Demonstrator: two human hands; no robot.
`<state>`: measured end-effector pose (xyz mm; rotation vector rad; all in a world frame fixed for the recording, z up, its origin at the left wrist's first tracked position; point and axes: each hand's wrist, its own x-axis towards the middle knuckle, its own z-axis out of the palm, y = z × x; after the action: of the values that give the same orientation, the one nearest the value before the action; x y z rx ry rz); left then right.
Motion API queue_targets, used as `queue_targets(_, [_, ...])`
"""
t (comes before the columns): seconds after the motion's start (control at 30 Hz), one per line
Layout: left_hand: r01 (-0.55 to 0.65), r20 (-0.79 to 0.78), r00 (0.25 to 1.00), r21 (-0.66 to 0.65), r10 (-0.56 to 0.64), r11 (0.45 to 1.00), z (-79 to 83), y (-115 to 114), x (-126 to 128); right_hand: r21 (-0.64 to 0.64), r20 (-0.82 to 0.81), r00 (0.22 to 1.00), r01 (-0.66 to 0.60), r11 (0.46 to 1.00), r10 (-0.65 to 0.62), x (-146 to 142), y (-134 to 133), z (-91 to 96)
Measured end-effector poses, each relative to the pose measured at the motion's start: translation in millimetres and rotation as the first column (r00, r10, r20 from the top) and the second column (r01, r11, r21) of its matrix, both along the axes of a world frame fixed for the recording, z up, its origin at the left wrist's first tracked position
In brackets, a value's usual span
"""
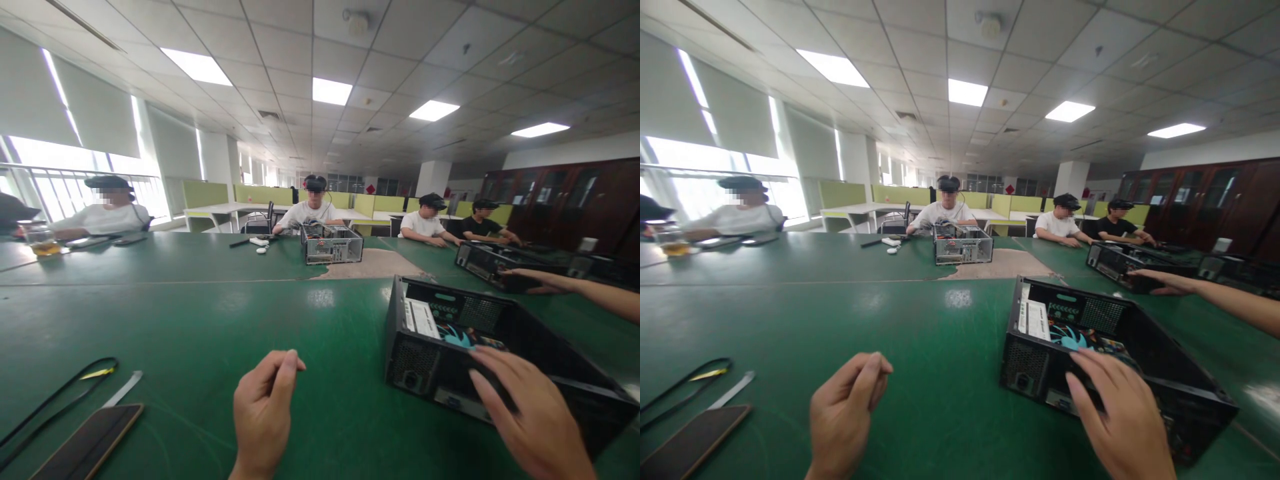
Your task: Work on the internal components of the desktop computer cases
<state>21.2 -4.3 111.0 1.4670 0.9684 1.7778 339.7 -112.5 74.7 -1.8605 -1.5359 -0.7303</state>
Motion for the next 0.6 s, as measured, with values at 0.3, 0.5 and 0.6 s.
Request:
queue_targets(0.3, [0.004,-0.028,1.0,-0.021,-0.005,1.0,11.0,13.9,-9.7,-0.276,0.049,0.937,0.345,0.897,-0.346,0.7,62.2,8.1])
queue_targets(0.5, [0.271,-0.478,0.859,0.119,-0.184,0.955,84.9,38.1,56.9,-0.163,0.05,0.998,0.046,0.986,-0.039,-82.5,26.6,-2.3])
queue_targets(0.6, [0.487,-0.884,0.424,0.04,-0.196,0.873,93.9,47.8,109.7,-0.187,0.035,0.993,-0.107,0.977,0.116,-132.7,8.8,-9.4])
